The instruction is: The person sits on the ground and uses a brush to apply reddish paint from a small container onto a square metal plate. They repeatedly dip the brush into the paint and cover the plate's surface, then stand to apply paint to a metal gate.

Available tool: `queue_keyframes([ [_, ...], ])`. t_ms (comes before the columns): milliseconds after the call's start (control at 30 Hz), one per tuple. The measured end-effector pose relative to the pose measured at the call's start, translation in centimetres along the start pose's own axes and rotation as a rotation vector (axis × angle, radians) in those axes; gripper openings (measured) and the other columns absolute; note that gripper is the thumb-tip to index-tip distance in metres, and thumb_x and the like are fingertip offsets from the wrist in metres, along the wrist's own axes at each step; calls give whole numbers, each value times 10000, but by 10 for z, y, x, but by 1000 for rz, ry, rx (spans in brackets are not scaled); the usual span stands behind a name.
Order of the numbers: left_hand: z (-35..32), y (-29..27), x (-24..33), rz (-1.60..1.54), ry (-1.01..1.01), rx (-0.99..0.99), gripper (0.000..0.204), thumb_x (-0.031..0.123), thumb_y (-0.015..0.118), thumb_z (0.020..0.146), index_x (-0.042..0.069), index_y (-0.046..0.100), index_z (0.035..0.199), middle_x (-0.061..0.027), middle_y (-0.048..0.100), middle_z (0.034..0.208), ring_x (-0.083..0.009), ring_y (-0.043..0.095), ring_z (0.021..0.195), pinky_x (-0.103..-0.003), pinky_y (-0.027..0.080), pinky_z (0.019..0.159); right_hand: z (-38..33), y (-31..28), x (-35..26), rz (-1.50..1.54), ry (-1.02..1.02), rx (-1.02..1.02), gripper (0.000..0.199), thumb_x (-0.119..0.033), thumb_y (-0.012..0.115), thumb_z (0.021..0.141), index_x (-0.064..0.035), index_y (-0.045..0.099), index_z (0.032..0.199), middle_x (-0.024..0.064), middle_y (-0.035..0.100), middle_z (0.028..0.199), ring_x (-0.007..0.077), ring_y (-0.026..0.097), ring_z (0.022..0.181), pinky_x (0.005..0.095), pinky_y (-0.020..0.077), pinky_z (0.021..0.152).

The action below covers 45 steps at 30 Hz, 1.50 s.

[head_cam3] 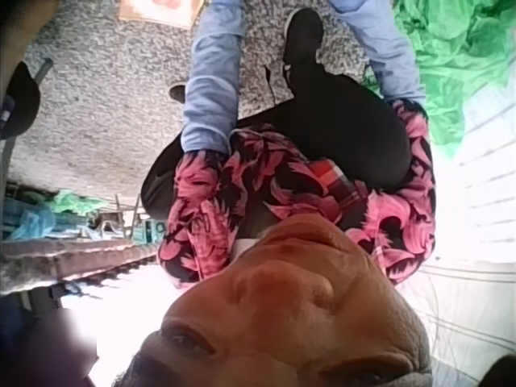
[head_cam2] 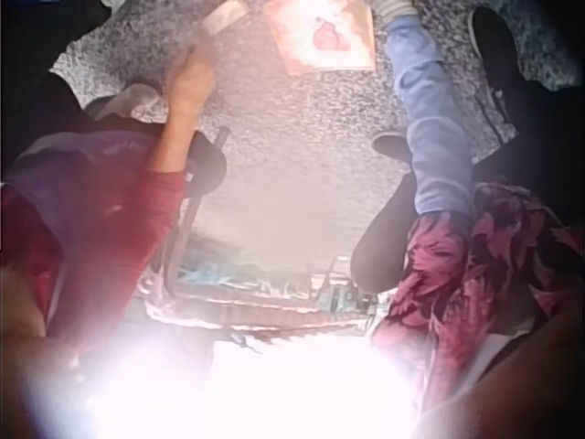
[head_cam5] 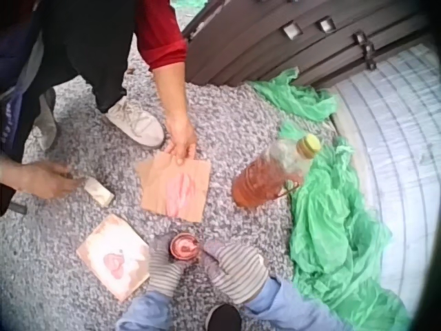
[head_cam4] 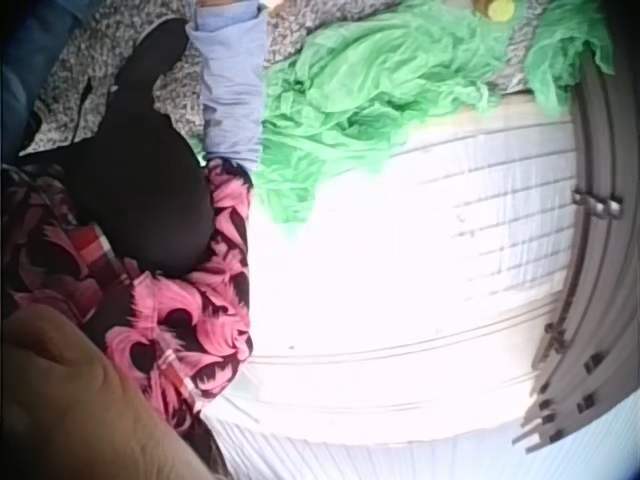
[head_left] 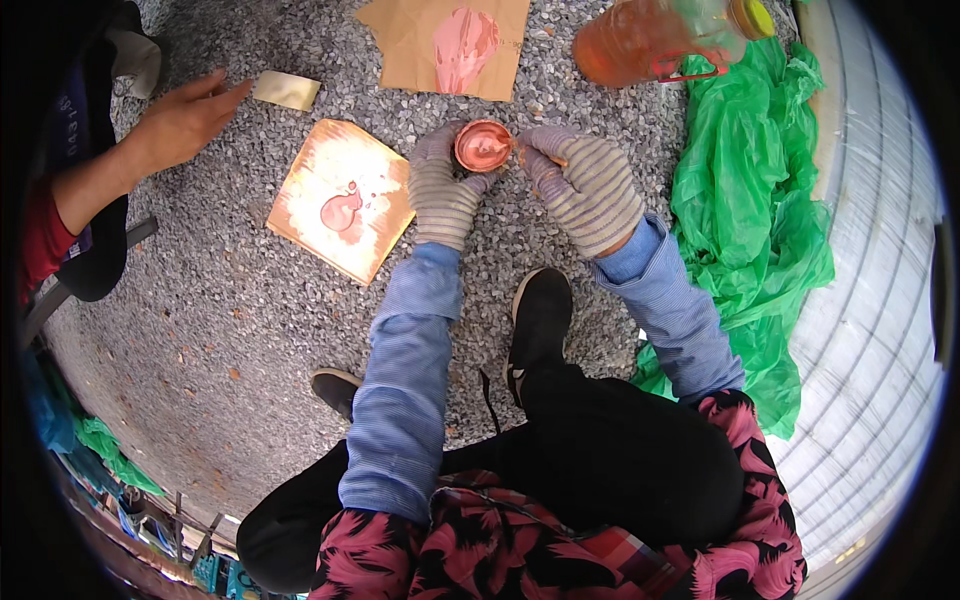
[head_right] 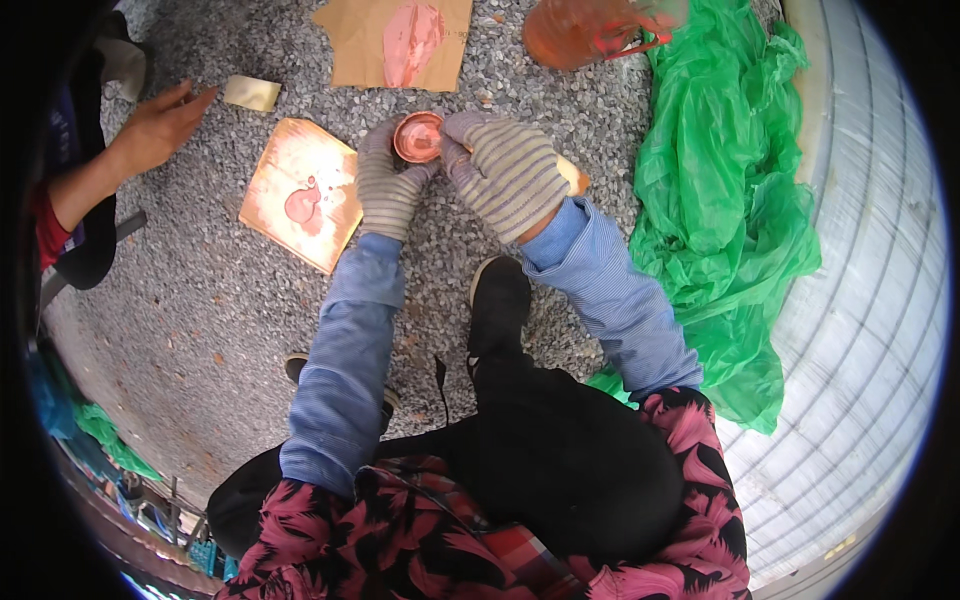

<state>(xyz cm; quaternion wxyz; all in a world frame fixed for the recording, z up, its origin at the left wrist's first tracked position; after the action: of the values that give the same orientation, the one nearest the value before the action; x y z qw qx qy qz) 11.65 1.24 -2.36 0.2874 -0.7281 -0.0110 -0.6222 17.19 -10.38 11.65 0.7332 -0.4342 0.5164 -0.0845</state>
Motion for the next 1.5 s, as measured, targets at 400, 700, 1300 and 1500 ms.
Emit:
queue_keyframes([
  [400,0,0,-2,-54,15,-3,634,196,818,504,84,556,1071,-96,578,1041,-287,534,980,-373,433,871,-2,5,-3,-43,41,-64,183,-210,589,775,-60,614,877,148,627,776,310,608,720,400,489,645],
  [700,1,-3,2,8,-27,-20,651,192,818,495,85,554,1080,-102,575,1035,-293,517,1003,-380,427,879,13,3,5,-75,70,-113,166,-193,597,769,-50,607,853,140,620,743,319,601,698,402,486,637],
  [1300,1,0,-11,-13,-5,14,646,206,816,494,88,563,1077,-109,571,1044,-292,524,999,-374,427,879,1,17,-21,-39,-93,-136,179,-115,606,779,-15,626,925,174,640,821,325,625,742,354,504,671],
  [1500,1,-3,7,37,22,-26,628,211,811,505,82,563,1068,-114,584,1021,-299,535,981,-381,440,864,-1,9,-9,-8,19,-138,174,-156,588,782,-43,615,911,162,623,786,327,608,730,385,491,652],
])
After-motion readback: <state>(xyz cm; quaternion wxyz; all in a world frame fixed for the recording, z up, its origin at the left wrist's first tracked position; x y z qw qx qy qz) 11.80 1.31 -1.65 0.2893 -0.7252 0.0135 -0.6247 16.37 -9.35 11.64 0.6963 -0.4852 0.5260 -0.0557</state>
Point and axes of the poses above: each hand's wrist, its own z-axis towards the middle knuckle, its own y-axis out of the palm, x = y × z, the point moved 9 cm from there along z, towards the middle knuckle
